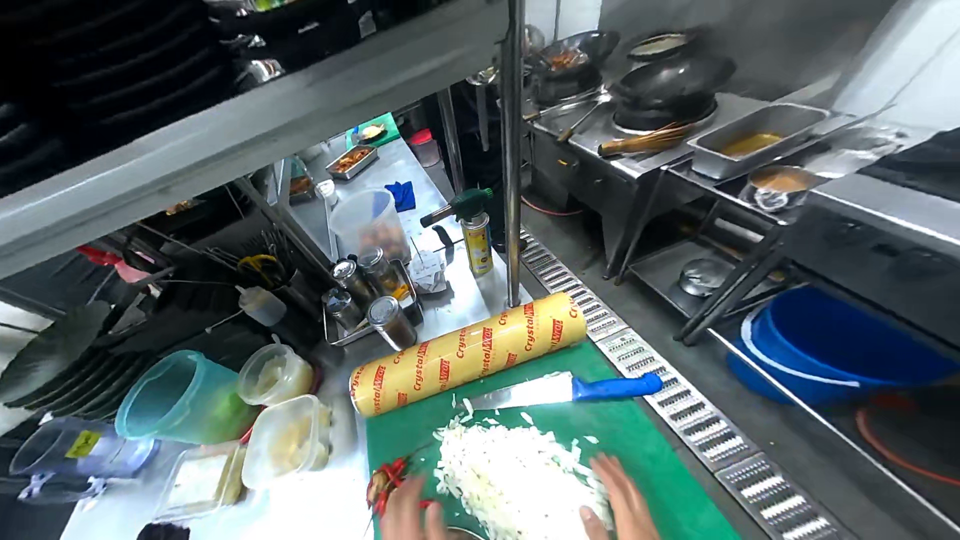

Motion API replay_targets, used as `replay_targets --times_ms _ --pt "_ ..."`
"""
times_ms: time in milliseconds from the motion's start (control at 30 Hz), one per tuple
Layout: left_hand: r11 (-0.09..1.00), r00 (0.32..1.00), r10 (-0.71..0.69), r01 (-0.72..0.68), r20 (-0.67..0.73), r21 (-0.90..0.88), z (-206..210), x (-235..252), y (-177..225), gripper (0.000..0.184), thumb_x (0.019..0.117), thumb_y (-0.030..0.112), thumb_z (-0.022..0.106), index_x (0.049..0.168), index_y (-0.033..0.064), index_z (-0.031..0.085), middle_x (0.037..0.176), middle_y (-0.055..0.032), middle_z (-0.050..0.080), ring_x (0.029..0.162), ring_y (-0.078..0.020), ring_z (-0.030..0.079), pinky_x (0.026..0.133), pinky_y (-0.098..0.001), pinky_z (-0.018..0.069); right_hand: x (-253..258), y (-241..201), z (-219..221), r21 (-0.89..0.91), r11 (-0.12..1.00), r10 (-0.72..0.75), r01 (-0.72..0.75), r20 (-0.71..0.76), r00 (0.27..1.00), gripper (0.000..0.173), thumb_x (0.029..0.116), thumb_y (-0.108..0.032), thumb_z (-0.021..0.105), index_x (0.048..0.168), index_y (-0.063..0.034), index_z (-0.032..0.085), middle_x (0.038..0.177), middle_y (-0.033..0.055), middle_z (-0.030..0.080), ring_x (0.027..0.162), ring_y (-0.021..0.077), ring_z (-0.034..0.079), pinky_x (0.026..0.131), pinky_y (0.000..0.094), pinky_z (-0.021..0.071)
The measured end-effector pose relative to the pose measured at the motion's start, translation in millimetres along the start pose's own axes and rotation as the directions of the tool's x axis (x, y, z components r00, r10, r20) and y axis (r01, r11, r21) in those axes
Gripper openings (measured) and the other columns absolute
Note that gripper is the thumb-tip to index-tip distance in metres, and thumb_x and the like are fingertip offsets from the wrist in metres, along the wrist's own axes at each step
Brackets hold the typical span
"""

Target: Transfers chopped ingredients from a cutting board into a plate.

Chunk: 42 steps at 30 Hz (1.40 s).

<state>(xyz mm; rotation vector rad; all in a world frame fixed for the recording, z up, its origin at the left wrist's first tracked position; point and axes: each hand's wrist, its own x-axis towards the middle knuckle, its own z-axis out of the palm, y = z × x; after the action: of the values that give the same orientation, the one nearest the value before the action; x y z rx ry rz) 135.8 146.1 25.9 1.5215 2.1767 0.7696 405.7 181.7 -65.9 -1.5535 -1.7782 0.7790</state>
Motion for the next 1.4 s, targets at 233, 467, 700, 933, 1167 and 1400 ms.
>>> replay_targets --times_ms 233,467,700,933,1167,1400 --pt "0.979 0.979 0.204 -0.204 0.018 -0.012 123 75 9 0.048 0.1034 0.028 0.036 0.131 0.0065 0.068 0.148 -0.0244 0.053 0.140 -0.0514 0.043 0.115 -0.0645 0.0336 12 -40 71 -0.082 0.982 0.134 -0.169 -0.329 0.935 0.062 0.1029 -0.032 0.042 0.149 0.0106 0.044 0.156 0.0285 0.043 0.148 0.0483 0.036 0.123 0.0639 0.0220" --pt "0.875 0.983 0.152 -0.088 0.098 -0.477 131 57 32 0.034 0.1016 0.014 0.046 0.118 0.0027 0.074 0.128 -0.0143 0.069 0.122 -0.0286 0.062 0.106 -0.0474 0.0481 41 -48 95 0.197 0.979 0.133 -0.054 -0.416 0.899 0.041 0.1036 -0.019 0.046 0.134 -0.0003 0.065 0.141 0.0169 0.062 0.132 0.0266 0.059 0.112 0.0424 0.0484" --pt "0.643 0.975 -0.072 0.207 0.211 -0.737 137 58 62 0.022 0.1028 0.010 0.054 0.106 0.0034 0.075 0.108 -0.0084 0.074 0.102 -0.0155 0.069 0.093 -0.0363 0.0558 60 -64 87 0.508 0.861 0.300 -0.009 -0.493 0.817 0.028 0.1012 -0.010 0.051 0.114 -0.0006 0.074 0.123 0.0123 0.071 0.119 0.0169 0.065 0.102 0.0311 0.0545" --pt "0.479 0.983 -0.108 0.180 0.146 -0.859 80 36 71 0.022 0.1017 0.004 0.051 0.103 -0.0034 0.072 0.105 -0.0121 0.072 0.099 -0.0171 0.069 0.088 -0.0317 0.0577 44 -123 74 0.540 0.839 0.263 0.068 -0.511 0.818 0.026 0.0992 -0.010 0.053 0.104 -0.0033 0.077 0.114 0.0092 0.073 0.113 0.0173 0.067 0.098 0.0313 0.0563" --pt "0.536 0.996 -0.063 0.089 0.065 -0.839 25 -40 -18 0.017 0.0974 -0.004 0.049 0.101 -0.0075 0.065 0.109 -0.0100 0.069 0.104 -0.0094 0.066 0.091 -0.0252 0.0563 -47 -154 126 0.517 0.841 0.090 0.158 -0.422 0.902 0.019 0.0963 -0.010 0.061 0.108 -0.0075 0.076 0.119 0.0098 0.068 0.115 0.0170 0.064 0.099 0.0314 0.0563" --pt "0.650 0.969 0.244 -0.134 0.038 -0.748 21 -49 -86 0.044 0.1065 0.011 0.028 0.103 -0.0061 0.067 0.111 -0.0104 0.070 0.112 -0.0104 0.064 0.102 -0.0267 0.0522 -68 -134 131 0.368 0.907 -0.088 0.206 -0.311 0.946 0.021 0.1001 -0.023 0.059 0.104 -0.0113 0.076 0.109 0.0049 0.072 0.109 0.0135 0.067 0.096 0.0327 0.0577"
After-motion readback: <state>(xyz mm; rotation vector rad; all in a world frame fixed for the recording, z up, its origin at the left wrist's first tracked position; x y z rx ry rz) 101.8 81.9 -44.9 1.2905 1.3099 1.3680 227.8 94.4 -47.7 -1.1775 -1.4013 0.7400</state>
